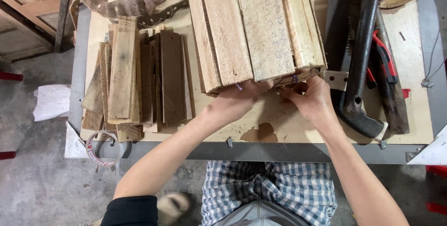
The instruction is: Securing wooden planks to a circular frame using a hammer and nails, followed by trimming with a hand saw.
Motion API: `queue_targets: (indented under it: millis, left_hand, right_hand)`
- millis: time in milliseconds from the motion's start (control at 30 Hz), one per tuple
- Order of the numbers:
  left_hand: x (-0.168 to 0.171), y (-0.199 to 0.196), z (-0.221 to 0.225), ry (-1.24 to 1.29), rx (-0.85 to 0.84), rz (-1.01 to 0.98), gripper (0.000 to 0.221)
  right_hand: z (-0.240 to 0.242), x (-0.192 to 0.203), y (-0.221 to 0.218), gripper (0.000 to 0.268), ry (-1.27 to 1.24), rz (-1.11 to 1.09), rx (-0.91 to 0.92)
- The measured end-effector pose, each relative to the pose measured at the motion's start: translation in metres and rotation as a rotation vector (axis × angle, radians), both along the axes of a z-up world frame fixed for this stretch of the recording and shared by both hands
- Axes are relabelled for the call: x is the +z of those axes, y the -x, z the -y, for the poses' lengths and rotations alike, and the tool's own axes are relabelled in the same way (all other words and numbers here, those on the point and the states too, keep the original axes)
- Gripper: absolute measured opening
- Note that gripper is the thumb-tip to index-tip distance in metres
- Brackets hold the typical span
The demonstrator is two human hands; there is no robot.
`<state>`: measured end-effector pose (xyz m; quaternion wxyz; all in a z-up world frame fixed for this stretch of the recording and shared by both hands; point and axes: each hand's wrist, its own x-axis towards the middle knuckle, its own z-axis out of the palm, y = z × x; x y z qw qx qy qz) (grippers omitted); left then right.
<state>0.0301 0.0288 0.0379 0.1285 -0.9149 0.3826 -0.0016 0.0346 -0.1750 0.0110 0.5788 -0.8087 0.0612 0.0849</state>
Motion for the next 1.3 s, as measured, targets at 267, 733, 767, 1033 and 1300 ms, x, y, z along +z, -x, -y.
queue_targets:
  millis: [267, 733, 767, 1033, 1300]
  left_hand:
    - [-0.027, 0.007, -0.009, 0.404, 0.072, -0.018, 0.035]
    - [0.038, -0.001, 0.019, 0.392, 0.324, -0.521, 0.043]
    - [0.038, -0.001, 0.021, 0.379, 0.324, -0.507, 0.042]
    - [0.018, 0.003, 0.010, 0.343, 0.307, -0.431, 0.036]
    - [0.021, -0.007, 0.005, 0.517, 0.314, -0.611, 0.024]
  right_hand:
    - [0.008, -0.010, 0.001, 0.035, -0.081, 0.034, 0.004]
    - [0.015, 0.045, 0.050, 0.018, 0.699, 0.447, 0.290]
    - [0.007, 0.046, 0.046, 0.022, 0.761, 0.519, 0.314]
    - [-0.002, -0.020, 0.021, 0.027, 0.850, 0.645, 0.313]
    - [-0.002, -0.028, 0.021, 0.018, 0.884, 0.717, 0.301]
